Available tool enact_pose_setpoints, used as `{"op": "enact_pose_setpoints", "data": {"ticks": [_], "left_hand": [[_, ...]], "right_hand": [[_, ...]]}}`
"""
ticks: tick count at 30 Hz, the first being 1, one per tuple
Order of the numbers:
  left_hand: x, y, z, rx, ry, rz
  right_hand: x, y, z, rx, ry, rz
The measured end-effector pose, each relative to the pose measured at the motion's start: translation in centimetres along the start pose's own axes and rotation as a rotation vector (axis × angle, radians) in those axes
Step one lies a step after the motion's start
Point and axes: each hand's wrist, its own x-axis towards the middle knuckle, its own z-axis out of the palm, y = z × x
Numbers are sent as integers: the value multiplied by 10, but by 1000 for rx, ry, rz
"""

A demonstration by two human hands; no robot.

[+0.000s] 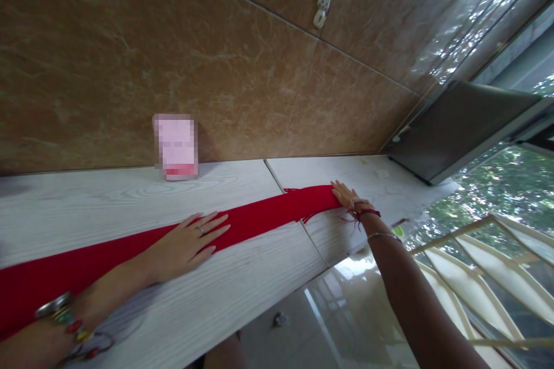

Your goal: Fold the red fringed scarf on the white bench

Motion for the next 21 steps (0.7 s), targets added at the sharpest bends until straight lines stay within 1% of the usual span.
{"op": "enact_pose_setpoints", "data": {"ticks": [2, 3, 5, 6, 9, 10, 11, 12, 13, 15, 18, 21], "left_hand": [[-1, 0, -1, -7, 2, -16], [1, 0, -3, -15, 4, -26], [11, 4, -9, -40, 2, -39], [20, 6, -12, -54, 1, -44], [52, 18, -18, -82, 9, -75], [62, 22, -18, -85, 10, -88], [71, 25, -16, -87, 2, -96], [77, 28, -14, -84, -12, -101], [81, 30, -11, -79, -28, -100], [83, 31, -5, -65, -52, -93], [78, 31, -1, -56, -54, -87], [75, 31, -2, -61, -36, -88]], "right_hand": [[7, 6, 4, 7, -60, 128], [13, 2, 6, 12, -81, 193], [31, -19, 7, 23, -102, 291], [41, -36, 7, 34, -99, 267], [60, -91, 7, 113, -129, 22], [63, -106, 8, 133, -143, -28], [64, -116, 9, 144, -158, -53], [63, -121, 12, 146, -169, -55], [61, -121, 16, 138, -178, -33], [53, -107, 24, 101, -184, 68], [38, -63, 35, 16, -193, 265], [25, -21, 34, -58, -209, 261]]}}
